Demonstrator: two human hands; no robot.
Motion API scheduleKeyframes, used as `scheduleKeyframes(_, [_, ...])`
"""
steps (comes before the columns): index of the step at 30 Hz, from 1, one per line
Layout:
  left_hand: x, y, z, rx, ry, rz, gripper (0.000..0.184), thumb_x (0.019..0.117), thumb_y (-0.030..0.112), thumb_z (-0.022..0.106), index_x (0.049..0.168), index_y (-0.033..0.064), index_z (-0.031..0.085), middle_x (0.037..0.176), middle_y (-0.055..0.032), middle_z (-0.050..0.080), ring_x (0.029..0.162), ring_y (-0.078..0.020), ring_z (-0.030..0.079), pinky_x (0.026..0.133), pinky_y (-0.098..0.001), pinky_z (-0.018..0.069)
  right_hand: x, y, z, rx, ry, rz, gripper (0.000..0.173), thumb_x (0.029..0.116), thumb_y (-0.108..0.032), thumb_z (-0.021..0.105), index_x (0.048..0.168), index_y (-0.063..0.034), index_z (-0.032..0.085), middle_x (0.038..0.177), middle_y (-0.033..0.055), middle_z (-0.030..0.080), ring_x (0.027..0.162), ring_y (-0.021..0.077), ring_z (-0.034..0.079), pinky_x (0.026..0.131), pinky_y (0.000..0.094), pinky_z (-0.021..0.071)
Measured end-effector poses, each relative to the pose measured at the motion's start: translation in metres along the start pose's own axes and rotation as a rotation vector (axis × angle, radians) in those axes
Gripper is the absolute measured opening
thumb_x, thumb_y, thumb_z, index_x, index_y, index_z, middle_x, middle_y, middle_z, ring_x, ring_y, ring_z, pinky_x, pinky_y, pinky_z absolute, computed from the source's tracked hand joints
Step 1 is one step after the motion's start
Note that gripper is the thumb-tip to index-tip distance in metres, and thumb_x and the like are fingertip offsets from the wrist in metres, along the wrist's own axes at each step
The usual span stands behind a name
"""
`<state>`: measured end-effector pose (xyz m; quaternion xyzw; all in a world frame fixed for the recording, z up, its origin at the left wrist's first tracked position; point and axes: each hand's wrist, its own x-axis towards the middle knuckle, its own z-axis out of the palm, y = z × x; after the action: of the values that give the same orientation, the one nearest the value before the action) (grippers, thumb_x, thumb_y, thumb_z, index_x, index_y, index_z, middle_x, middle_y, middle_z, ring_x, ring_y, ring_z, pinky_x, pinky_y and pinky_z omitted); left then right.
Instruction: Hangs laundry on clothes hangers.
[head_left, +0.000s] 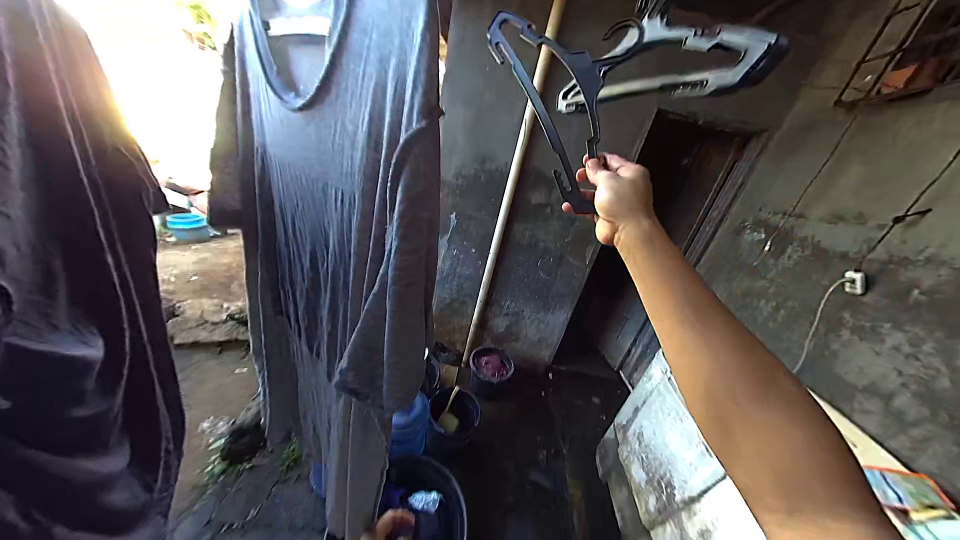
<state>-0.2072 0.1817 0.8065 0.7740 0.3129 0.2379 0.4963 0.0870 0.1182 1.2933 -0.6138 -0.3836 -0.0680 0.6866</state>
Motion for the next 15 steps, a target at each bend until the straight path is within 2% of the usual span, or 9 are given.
scheduleKeyframes(2, [-0.004,-0.003,0.002,-0.055,0.072,0.075,0.022,0.0941,0.010,0.061,0.110,0.0013,0.073,0.103,-0.0127,0.074,0.097,-0.0240,0.071,0.090,-0.0508,0.0559,-0.048,0.050,-0.019,0.151,-0.051,0.058,0.025,0.1078,-0.018,0.052,0.128,-0.0070,0.060,0.106,0.0036,0.065,0.086,0.0136,0.066,0.074,0.0331,0.0582])
scheduleKeyframes(3, [-0.004,0.000,0.003,-0.090,0.090,0.104,0.020,0.0923,0.012,0.060,0.106,0.0043,0.073,0.100,-0.0071,0.074,0.093,-0.0175,0.070,0.085,-0.0448,0.0574,-0.082,0.076,-0.029,0.255,-0.101,0.099,0.021,0.1068,-0.015,0.053,0.126,-0.0090,0.058,0.105,0.0006,0.065,0.087,0.0105,0.065,0.076,0.0297,0.0572])
scheduleKeyframes(5, [-0.006,0.014,0.002,-0.172,0.053,0.141,0.019,0.0917,0.014,0.059,0.104,0.0078,0.073,0.096,0.0004,0.072,0.087,-0.0079,0.067,0.079,-0.0334,0.0571,-0.163,0.127,-0.050,0.408,-0.218,0.207,0.019,0.1064,-0.015,0.053,0.126,-0.0166,0.054,0.111,-0.0026,0.065,0.092,0.0089,0.067,0.082,0.0291,0.0598])
scheduleKeyframes(6, [-0.009,0.022,0.002,-0.226,0.014,0.149,0.019,0.0920,0.012,0.058,0.105,0.0070,0.072,0.094,0.0009,0.071,0.085,-0.0067,0.066,0.077,-0.0304,0.0560,-0.205,0.153,-0.057,0.457,-0.244,0.256,0.019,0.1061,-0.013,0.052,0.124,-0.0183,0.053,0.112,-0.0021,0.066,0.094,0.0109,0.069,0.084,0.0313,0.0609])
scheduleKeyframes(8, [-0.012,0.041,0.004,-0.337,-0.071,0.120,0.020,0.0918,0.010,0.059,0.108,0.0052,0.071,0.091,0.0000,0.068,0.081,-0.0080,0.064,0.074,-0.0293,0.0547,-0.288,0.201,-0.066,0.509,-0.226,0.332,0.018,0.1045,-0.012,0.052,0.121,-0.0176,0.056,0.106,0.0004,0.069,0.093,0.0147,0.070,0.084,0.0354,0.0616])
scheduleKeyframes(11, [-0.009,0.081,0.017,-0.531,-0.156,0.028,0.021,0.0887,0.008,0.060,0.107,0.0035,0.069,0.089,-0.0024,0.069,0.080,-0.0114,0.065,0.073,-0.0311,0.0564,-0.388,0.244,-0.064,0.518,-0.179,0.354,0.018,0.1018,-0.008,0.054,0.120,-0.0082,0.057,0.102,0.0048,0.072,0.098,0.0206,0.072,0.092,0.0430,0.0600])
scheduleKeyframes(13, [-0.010,0.112,0.030,-0.654,-0.234,-0.017,0.023,0.0873,0.005,0.059,0.108,0.0018,0.068,0.093,-0.0055,0.070,0.083,-0.0142,0.068,0.075,-0.0343,0.0589,-0.428,0.261,-0.061,0.515,-0.197,0.272,0.014,0.1021,-0.009,0.057,0.116,-0.0073,0.062,0.105,0.0037,0.074,0.104,0.0194,0.071,0.100,0.0430,0.0566])
scheduleKeyframes(15, [-0.012,0.141,0.040,-0.770,-0.332,-0.009,0.029,0.0876,0.005,0.057,0.114,0.0010,0.067,0.095,-0.0082,0.070,0.083,-0.0160,0.069,0.076,-0.0367,0.0609,-0.449,0.276,-0.064,0.441,-0.245,0.194,0.014,0.1018,-0.006,0.057,0.112,-0.0040,0.066,0.107,0.0033,0.073,0.106,0.0152,0.069,0.105,0.0411,0.0542])
